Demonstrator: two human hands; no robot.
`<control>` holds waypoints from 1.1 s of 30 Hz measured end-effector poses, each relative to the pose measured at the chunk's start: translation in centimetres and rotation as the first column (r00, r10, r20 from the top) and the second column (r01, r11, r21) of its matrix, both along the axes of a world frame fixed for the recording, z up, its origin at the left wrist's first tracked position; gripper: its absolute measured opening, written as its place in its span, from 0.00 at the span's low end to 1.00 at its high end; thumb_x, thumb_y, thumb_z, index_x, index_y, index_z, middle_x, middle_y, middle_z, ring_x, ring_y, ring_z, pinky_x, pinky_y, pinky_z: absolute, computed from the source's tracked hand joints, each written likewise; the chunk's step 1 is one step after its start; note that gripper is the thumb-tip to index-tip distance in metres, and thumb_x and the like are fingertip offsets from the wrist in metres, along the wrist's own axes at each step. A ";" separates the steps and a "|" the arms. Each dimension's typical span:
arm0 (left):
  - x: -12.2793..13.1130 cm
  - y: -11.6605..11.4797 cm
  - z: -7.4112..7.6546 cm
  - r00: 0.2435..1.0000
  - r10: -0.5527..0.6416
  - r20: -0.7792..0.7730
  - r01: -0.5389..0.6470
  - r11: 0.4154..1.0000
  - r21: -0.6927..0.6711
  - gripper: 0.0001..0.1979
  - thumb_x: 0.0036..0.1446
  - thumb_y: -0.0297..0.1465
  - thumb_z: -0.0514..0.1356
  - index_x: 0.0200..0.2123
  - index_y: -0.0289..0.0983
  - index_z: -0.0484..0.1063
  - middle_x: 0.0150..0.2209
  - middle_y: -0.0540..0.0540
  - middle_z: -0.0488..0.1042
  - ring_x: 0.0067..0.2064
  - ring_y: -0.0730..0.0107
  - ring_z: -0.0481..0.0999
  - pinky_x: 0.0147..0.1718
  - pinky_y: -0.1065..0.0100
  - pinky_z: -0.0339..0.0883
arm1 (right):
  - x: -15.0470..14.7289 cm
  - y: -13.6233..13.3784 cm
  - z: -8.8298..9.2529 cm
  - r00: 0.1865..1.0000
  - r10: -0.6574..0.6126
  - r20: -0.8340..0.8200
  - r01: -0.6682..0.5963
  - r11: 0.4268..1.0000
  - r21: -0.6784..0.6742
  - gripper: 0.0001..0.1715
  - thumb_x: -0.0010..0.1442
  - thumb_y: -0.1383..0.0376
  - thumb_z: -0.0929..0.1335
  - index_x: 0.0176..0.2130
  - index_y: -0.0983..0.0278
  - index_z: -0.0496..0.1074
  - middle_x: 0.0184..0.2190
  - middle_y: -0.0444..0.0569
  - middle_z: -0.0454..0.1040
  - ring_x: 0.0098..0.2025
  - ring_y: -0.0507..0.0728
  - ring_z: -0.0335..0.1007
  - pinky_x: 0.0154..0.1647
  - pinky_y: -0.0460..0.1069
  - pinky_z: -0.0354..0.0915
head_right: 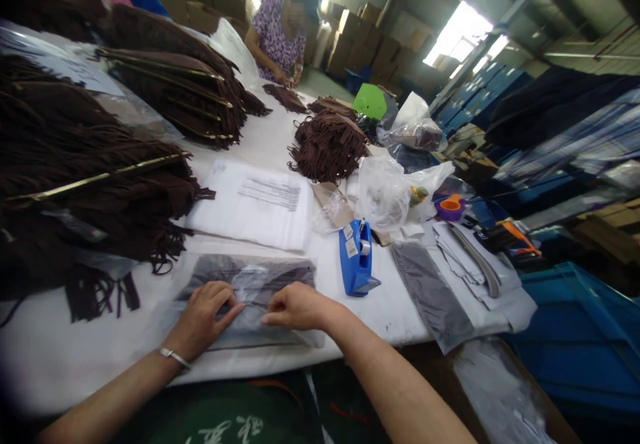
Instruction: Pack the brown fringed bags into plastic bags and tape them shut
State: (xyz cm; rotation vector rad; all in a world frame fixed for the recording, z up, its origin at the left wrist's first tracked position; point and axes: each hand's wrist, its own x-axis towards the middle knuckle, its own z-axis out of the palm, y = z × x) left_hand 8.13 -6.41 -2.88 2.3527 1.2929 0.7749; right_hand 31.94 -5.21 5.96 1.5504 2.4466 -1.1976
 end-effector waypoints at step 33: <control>2.1 -4.1 7.7 0.961 -0.086 0.264 0.037 0.983 0.182 0.13 0.60 0.28 0.57 0.48 0.41 0.67 0.38 0.48 0.75 0.43 0.66 0.72 0.56 0.53 0.54 | -6.5 -7.7 -1.0 -0.145 -0.771 -0.621 0.204 0.591 -0.781 0.30 0.51 0.59 0.72 0.53 0.60 0.69 0.19 0.40 0.58 0.37 0.57 0.66 0.53 0.53 0.59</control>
